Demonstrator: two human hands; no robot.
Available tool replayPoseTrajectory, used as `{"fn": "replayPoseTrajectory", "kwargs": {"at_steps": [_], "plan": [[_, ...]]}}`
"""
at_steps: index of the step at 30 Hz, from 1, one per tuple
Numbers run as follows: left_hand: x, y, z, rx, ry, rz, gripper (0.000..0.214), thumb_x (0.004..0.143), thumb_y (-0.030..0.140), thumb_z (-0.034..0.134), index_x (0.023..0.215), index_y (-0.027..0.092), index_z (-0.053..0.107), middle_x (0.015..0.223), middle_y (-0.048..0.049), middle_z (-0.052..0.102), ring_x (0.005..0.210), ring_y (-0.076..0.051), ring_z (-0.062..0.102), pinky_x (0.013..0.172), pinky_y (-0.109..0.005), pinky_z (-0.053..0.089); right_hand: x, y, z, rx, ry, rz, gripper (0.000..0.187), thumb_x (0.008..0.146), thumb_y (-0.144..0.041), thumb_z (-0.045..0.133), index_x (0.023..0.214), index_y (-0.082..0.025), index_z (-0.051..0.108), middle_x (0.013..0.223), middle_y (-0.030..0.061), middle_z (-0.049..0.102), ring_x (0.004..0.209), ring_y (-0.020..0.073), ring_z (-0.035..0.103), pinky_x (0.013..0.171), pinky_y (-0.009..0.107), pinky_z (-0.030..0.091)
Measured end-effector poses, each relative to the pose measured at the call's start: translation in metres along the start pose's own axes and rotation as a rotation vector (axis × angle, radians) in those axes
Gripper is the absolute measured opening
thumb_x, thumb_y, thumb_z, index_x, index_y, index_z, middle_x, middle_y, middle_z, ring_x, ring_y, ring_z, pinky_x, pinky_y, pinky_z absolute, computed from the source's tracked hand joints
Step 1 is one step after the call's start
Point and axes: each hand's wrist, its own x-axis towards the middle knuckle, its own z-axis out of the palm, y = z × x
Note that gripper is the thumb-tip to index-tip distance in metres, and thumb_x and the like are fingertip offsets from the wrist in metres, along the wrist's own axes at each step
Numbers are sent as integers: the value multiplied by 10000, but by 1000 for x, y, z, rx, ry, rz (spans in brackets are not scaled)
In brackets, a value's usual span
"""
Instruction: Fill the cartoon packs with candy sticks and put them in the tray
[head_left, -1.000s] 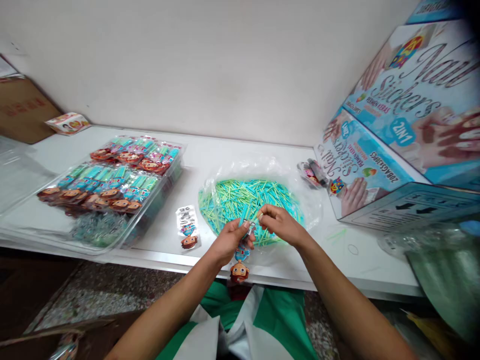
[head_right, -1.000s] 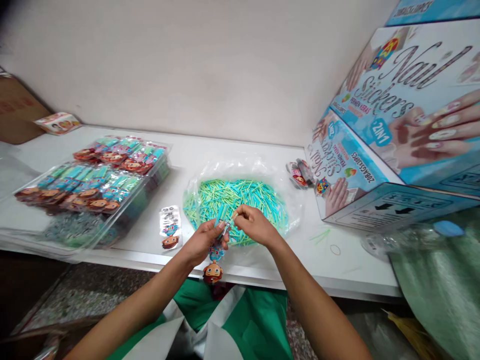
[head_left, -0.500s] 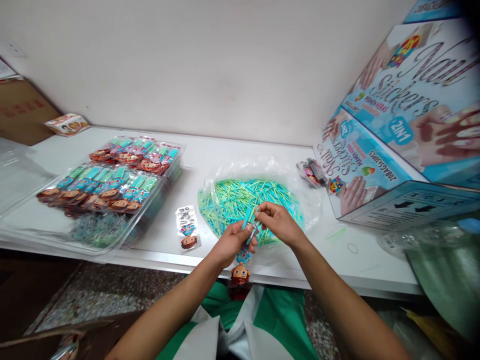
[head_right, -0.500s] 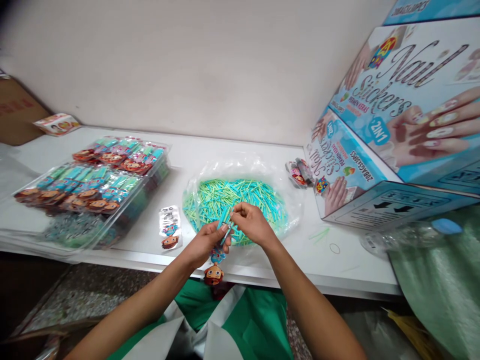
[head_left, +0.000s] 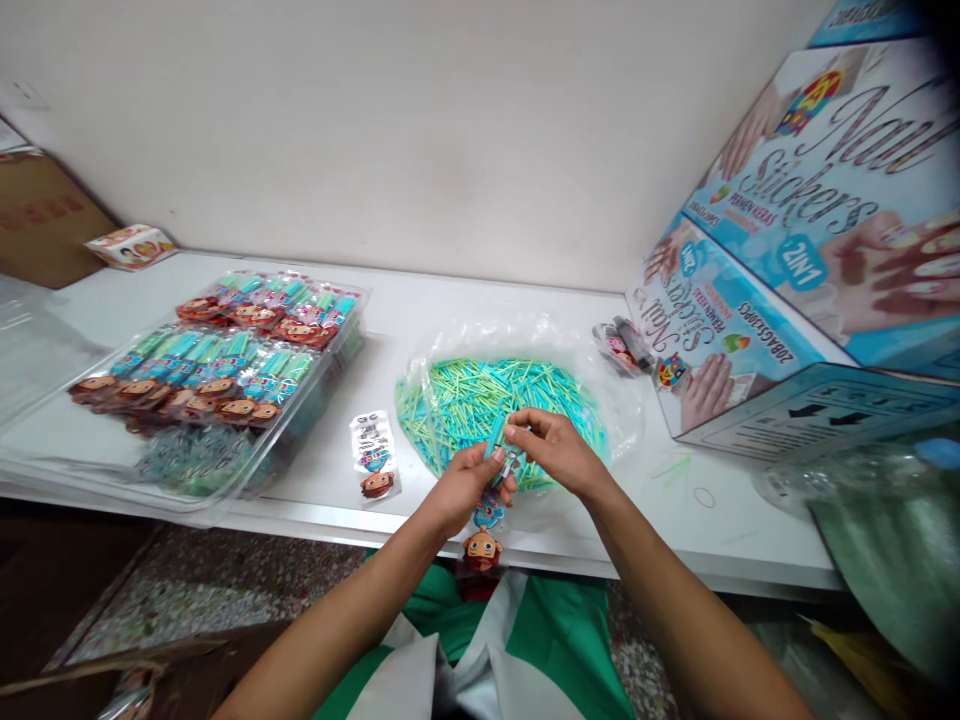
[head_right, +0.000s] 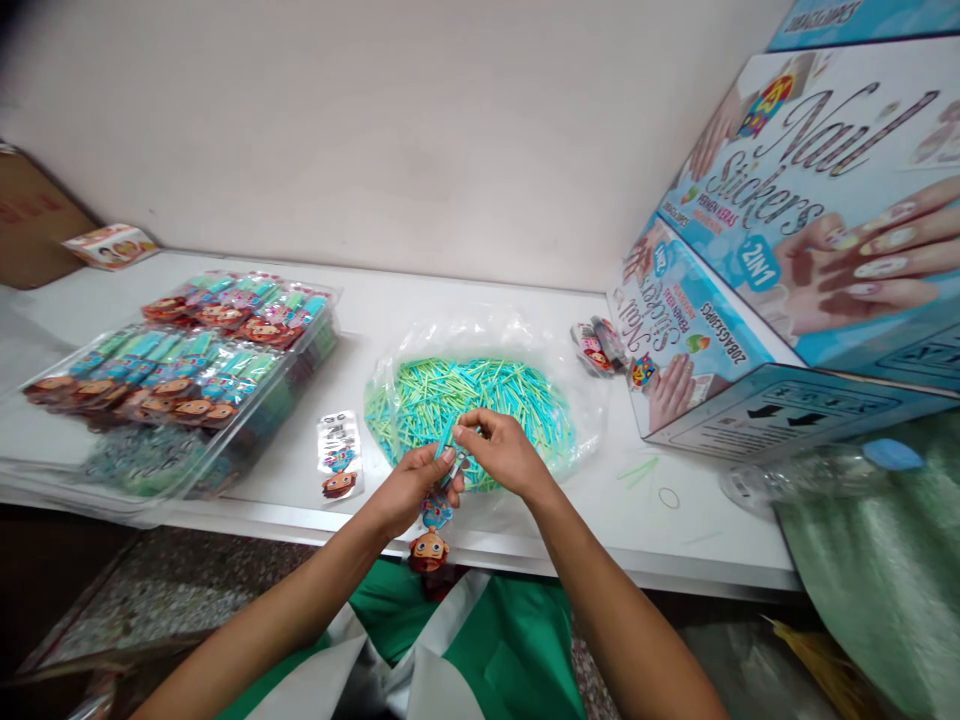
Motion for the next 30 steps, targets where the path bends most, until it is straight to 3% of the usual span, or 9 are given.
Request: {"fn": "replayPoseTrajectory", "kwargs": {"at_steps": [10, 16, 21, 30], "plan": [[-2, 0, -1, -25, -45, -5, 373, 784, 497, 581, 828, 132, 522, 700, -28, 619, 525, -105, 570, 488, -209, 416, 1, 7, 4, -12, 15, -48, 73, 775, -210, 492, 799, -192, 559, 736, -23, 541, 629, 114, 534, 595, 246, 442], [-2, 2, -1, -46, -44, -30, 387, 759, 505, 606, 814, 133, 514, 680, -29, 620, 504, -109, 565, 476, -213, 416, -1, 6, 5, -38, 29, -23, 163, 803, -288, 508, 909, -189, 582, 808, 0, 569, 693, 132, 540, 632, 258, 446], [-4, 3, 0, -49, -79, -37, 395, 753, 514, 609, 792, 130, 522, 679, -35, 620, 507, -110, 563, 486, -218, 415, -2, 0, 4, -1, 3, -48, 172, 816, -346, 522, 837, -186, 579, 724, -17, 527, 642, 118, 503, 601, 245, 432], [-4, 6, -3, -73, -120, -53, 389, 765, 503, 604, 831, 126, 535, 713, -60, 641, 538, -132, 590, 490, -225, 427, -3, 3, 2, -33, -19, -6, 69, 800, -247, 481, 824, -206, 531, 699, -30, 494, 602, 113, 511, 561, 241, 464]]}}
